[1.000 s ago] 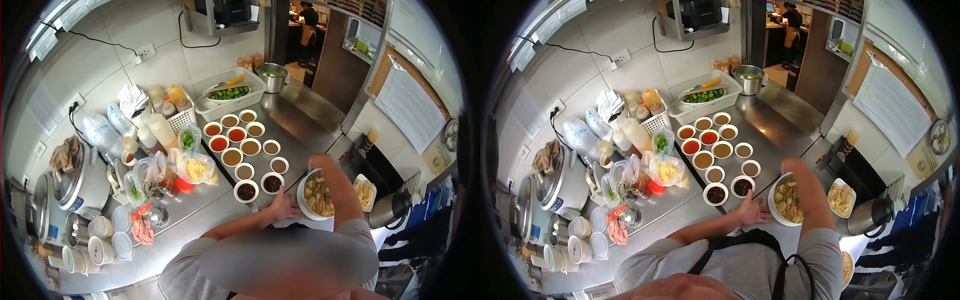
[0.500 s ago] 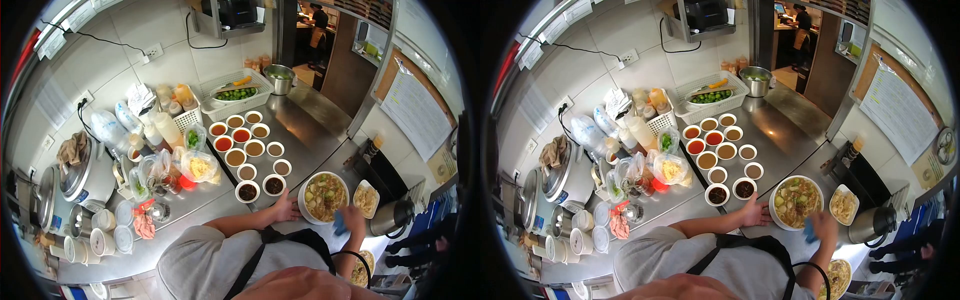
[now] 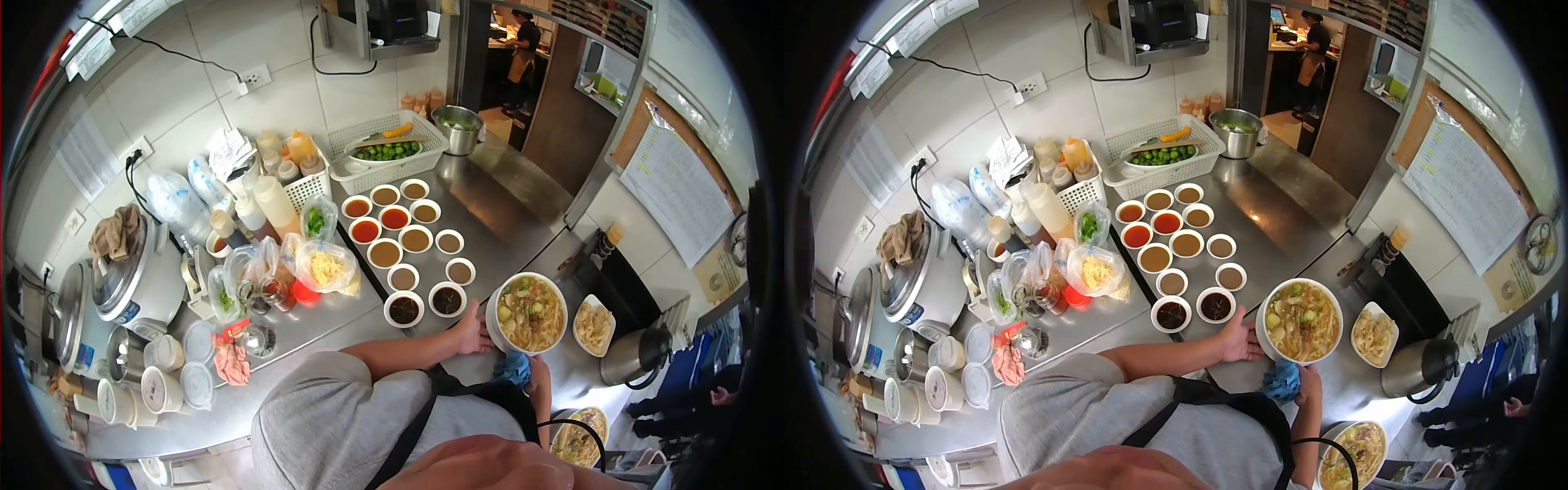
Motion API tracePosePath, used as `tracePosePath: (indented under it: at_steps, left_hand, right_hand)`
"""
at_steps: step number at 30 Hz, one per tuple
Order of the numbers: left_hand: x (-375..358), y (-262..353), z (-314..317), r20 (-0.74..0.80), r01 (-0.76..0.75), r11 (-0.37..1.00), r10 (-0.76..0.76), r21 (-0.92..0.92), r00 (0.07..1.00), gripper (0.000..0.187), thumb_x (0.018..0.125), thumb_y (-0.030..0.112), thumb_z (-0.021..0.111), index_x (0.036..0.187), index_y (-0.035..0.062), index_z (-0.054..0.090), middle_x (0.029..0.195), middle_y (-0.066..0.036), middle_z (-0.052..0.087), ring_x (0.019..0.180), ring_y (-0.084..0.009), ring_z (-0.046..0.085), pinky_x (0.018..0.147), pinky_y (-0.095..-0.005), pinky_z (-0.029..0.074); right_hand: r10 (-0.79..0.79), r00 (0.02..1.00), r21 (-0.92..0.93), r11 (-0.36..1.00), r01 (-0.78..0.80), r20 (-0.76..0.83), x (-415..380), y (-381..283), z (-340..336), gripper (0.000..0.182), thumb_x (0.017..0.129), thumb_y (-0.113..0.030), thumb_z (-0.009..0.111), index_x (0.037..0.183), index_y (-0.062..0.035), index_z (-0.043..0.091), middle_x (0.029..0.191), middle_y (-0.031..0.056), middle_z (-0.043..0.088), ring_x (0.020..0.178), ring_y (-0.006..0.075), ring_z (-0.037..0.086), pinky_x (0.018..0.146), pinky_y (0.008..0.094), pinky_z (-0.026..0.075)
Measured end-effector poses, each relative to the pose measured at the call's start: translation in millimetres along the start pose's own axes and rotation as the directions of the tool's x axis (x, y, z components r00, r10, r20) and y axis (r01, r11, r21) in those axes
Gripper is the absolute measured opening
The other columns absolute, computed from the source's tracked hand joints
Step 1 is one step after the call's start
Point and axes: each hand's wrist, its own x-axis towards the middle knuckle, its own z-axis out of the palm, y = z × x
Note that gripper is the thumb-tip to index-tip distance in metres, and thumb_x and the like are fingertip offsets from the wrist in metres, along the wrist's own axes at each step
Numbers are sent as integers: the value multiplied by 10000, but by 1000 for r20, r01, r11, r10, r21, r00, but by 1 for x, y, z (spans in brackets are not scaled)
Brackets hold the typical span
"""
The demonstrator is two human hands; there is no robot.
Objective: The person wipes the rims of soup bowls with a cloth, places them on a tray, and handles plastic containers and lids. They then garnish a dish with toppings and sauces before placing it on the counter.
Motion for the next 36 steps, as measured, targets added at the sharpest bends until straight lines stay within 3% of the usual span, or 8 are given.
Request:
tracePosePath:
  at_steps: [1, 4, 7, 13, 24, 28, 29, 36]
  left_hand:
    - [0, 2, 5, -25, -8, 1000, 8, 4, 1000, 781, 673, 756, 118, 1182, 222, 375, 1027, -93, 494, 892, -261, 454, 784, -381, 321]
    - [-1, 15, 21, -87, -31, 999, 33, 18, 996, 788, 685, 743, 102, 1213, 215, 350, 1109, -99, 460, 976, -290, 408, 846, -402, 266]
    - [7, 30, 29, -81, -54, 998, 55, 17, 995, 815, 691, 734, 92, 1265, 189, 284, 1188, -90, 405, 1068, -296, 373, 934, -440, 190]
    - [19, 56, 44, -30, -183, 982, 184, 53, 982, 851, 706, 714, 72, 1329, 134, 80, 1388, -58, 67, 1264, -288, 63, 993, -461, 5]
    - [12, 39, 37, -186, -194, 981, 195, 26, 963, 875, 696, 730, 164, 1315, 169, -97, 1377, -123, -91, 1267, -292, 51, 989, -471, 24]
    - [4, 20, 10, -122, -84, 993, 93, 78, 988, 846, 721, 707, 164, 1329, 144, -8, 1371, -155, 74, 1241, -309, 173, 964, -429, 165]
    - [5, 17, 3, -161, -55, 993, 72, 106, 984, 815, 741, 688, 148, 1324, 121, 87, 1286, -157, 277, 1157, -304, 325, 919, -403, 264]
    - [7, 15, -20, -116, -63, 997, 67, 37, 991, 746, 789, 621, 208, 1280, 60, 170, 1012, -137, 460, 883, -232, 498, 784, -352, 393]
  right_hand:
    - [154, 988, 171, 974, -152, 2, 3, -10, 4, 242, 786, -123, 496, 1016, -46, 495, 908, 70, 568, 816, 156, 533, 705, 279, 417]
    - [96, 994, 129, 986, -101, 46, 37, 4, -2, 274, 777, -118, 511, 1039, -49, 475, 901, 73, 572, 797, 169, 549, 677, 280, 432]
    - [105, 986, 361, 921, -145, 127, 57, 1, 6, 275, 777, -130, 511, 1037, -47, 482, 893, 79, 579, 759, 182, 569, 638, 285, 452]
    - [131, 986, 250, 956, -152, 99, 95, -16, 13, 305, 775, -179, 492, 1046, -39, 487, 903, 100, 581, 762, 199, 583, 622, 304, 472]
    - [108, 975, 518, 832, -197, 196, 192, -30, 51, 246, 770, -124, 451, 973, 7, 499, 863, 113, 577, 761, 238, 586, 643, 357, 489]
    - [12, 953, 591, 782, -198, 303, 233, -33, 63, 231, 765, -113, 454, 954, 8, 514, 854, 113, 581, 737, 240, 592, 633, 357, 494]
    - [8, 948, 582, 788, -202, 319, 244, -34, 66, 233, 763, -109, 457, 956, 9, 513, 854, 113, 582, 731, 240, 593, 628, 357, 494]
    - [-53, 938, 604, 778, -176, 343, 301, -46, 86, 259, 766, -95, 448, 994, 21, 492, 851, 113, 582, 716, 244, 594, 614, 363, 494]
